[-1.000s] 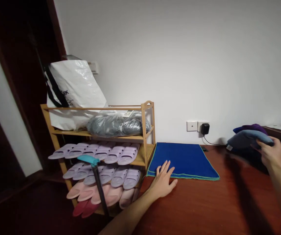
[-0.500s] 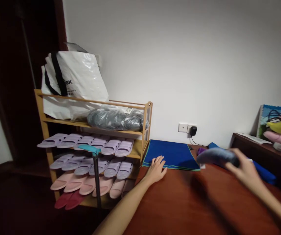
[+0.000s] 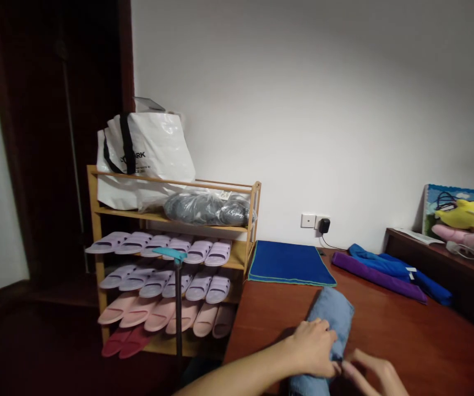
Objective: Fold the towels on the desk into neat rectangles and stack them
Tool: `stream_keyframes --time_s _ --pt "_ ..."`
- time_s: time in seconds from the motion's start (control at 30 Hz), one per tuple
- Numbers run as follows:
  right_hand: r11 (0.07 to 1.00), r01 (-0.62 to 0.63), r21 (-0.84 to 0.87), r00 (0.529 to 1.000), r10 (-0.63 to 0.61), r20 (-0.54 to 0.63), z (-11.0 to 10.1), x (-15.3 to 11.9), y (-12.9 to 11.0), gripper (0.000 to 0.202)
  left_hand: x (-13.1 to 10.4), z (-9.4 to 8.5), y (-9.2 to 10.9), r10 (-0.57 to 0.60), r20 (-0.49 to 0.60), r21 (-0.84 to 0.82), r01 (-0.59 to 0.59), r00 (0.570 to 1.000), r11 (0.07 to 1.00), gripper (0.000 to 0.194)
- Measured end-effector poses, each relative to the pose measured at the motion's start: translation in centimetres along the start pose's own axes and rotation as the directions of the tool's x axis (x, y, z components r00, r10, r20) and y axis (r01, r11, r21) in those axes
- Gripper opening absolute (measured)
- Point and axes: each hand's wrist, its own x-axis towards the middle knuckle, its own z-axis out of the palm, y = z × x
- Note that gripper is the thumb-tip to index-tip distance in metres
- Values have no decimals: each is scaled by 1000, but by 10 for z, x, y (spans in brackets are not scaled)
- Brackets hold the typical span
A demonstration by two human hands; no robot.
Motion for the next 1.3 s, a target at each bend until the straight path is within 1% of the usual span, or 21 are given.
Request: stream_keyframes --time_s 0.07,0.1,0.17,0.23,0.3,0.37,0.43,0.5,0.6,0.67,0.73,0.77,0.83,0.9,0.97,1.03,1.1,1.17,1.2,1.23,1.3 --pt "992 -121 -29 975 113 -189 1 0 14 42 -1 8 8 -65 -10 75 65 998 995 59" --pt "988 -150 -39 962 137 -238 4 0 22 43 -1 10 10 -87 -28 101 89 996 991 61" --pt "992 -120 -32 969 110 -223 12 1 35 42 -1 11 12 -111 -46 122 116 993 986 55" --pt "999 -54 -1 984 53 -171 19 4 37 37 2 6 9 -129 -70 72 134 989 988 40" --pt "999 -30 19 985 33 -169 23 8 29 39 5 -3 2 -198 -110 -83 190 974 978 25" --pt "1000 -27 11 985 28 -172 26 14 14 47 6 -12 -10 -284 -134 -239 247 950 939 18" --pt "1000 -18 -12 994 16 -108 28 19 -2 51 -1 -18 -26 -338 -150 -298 284 929 911 18" --pt "999 11 -47 1000 -10 17 31 21 -14 50 -19 -21 -45 -364 -175 -271 310 915 911 17" --pt "992 75 -98 977 -53 206 33 23 -25 46 -55 -26 -72 -411 -176 -145 390 894 909 16" --pt "988 101 -113 960 -67 270 32 24 -30 45 -76 -30 -82 -430 -178 1 437 885 899 31" --pt "984 134 -116 952 -95 292 32 26 -39 43 -85 -35 -84 -391 -201 89 414 898 906 50" --pt "980 161 -117 945 -119 306 32 28 -45 41 -86 -36 -82 -339 -206 96 363 918 927 57" --pt "966 218 -137 927 -161 337 36 30 -58 35 -81 -34 -76 -187 -173 75 202 967 976 59" --pt "946 253 -200 920 -172 351 43 31 -68 30 -73 -25 -72 -64 -77 23 66 995 998 54" --pt "922 263 -286 930 -163 329 48 30 -70 28 -67 -13 -72 -37 71 -20 39 997 999 55" --pt "900 260 -349 942 -156 298 46 24 -60 28 -68 -1 -75 -63 179 -26 68 982 997 61" --pt "889 223 -399 955 -117 274 35 16 -40 32 -73 6 -79 -79 195 -17 84 978 996 65" --pt "866 124 -485 974 -13 224 14 5 -11 41 -79 7 -80 -85 167 -10 88 982 996 66" --pt "841 45 -539 982 60 177 1 -2 7 45 -81 6 -79 -92 160 -6 94 983 996 66" --pt "810 -32 -585 980 139 139 -13 -10 25 49 -83 4 -76 -100 159 -1 101 982 995 66" --pt "762 -169 -625 957 279 83 -42 -29 63 54 -85 -3 -69 -123 175 10 123 977 992 67"
